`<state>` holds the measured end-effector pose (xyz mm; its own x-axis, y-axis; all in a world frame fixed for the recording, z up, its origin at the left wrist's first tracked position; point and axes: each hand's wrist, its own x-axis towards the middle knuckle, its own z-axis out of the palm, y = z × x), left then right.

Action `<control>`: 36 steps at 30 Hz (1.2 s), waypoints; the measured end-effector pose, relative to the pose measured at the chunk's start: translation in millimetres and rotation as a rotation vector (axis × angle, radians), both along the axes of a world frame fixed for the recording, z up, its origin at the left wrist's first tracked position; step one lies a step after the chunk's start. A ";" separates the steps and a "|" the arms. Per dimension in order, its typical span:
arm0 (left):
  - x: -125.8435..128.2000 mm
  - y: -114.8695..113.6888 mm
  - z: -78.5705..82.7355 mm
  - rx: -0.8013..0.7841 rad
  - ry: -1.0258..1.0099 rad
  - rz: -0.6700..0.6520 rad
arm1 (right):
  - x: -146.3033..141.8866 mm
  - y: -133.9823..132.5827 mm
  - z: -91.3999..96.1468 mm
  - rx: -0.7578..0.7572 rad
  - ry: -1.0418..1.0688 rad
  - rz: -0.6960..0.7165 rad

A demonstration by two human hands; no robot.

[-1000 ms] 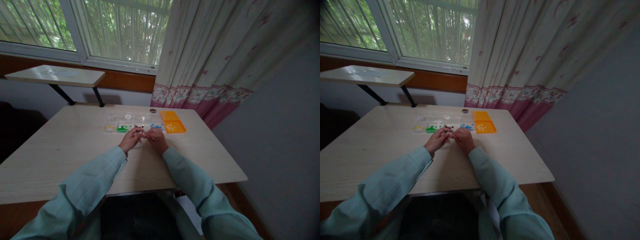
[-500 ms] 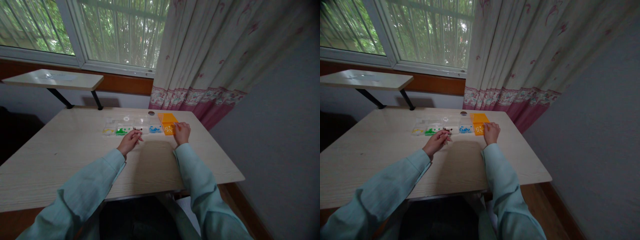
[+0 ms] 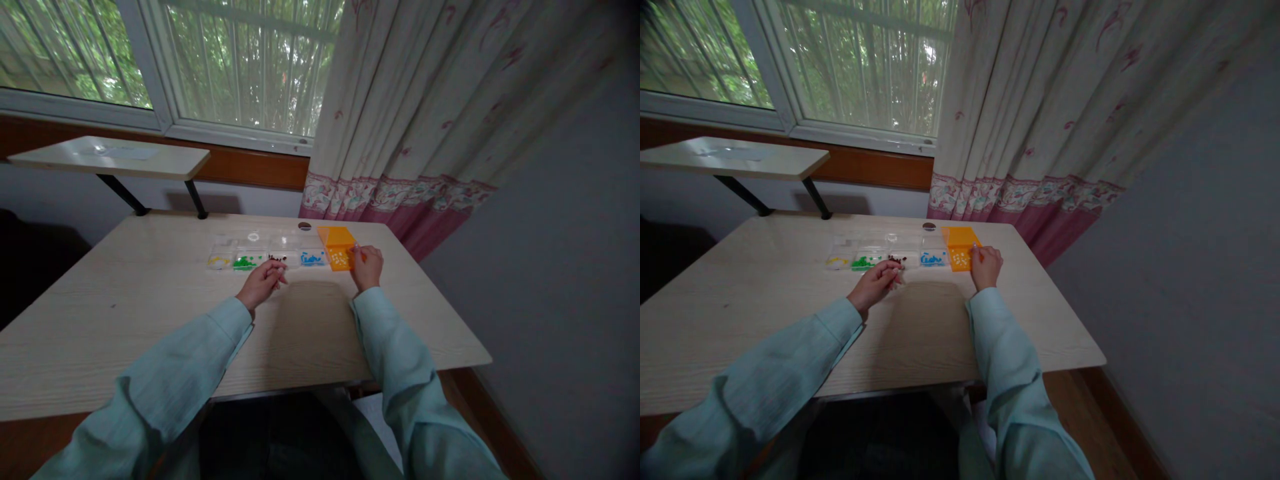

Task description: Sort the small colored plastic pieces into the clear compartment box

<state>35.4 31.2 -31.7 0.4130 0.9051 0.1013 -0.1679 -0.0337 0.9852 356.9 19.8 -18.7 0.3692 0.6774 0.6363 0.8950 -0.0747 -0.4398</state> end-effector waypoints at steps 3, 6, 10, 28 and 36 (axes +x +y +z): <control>0.5 0.5 -1.5 -0.003 -0.003 -0.001 | 1.4 1.5 -1.4 0.000 0.010 0.004; 0.7 -0.9 -0.3 0.000 0.004 0.000 | 0.9 1.6 -1.5 -0.009 0.014 0.008; -3.6 -4.5 8.1 0.145 0.114 0.082 | -1.0 0.6 -0.2 0.001 0.009 0.012; -53.4 21.8 30.4 0.885 0.734 0.529 | 2.8 2.7 -1.1 0.049 0.007 0.025; -92.4 38.9 32.1 0.735 0.805 0.933 | 9.5 4.3 -4.9 0.069 0.107 -0.152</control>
<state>-57.0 70.1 0.4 -0.1229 0.7180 0.6852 0.7839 -0.3531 0.5107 366.4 24.1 -23.7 0.5322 0.5648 0.6307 0.8234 -0.1718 -0.5409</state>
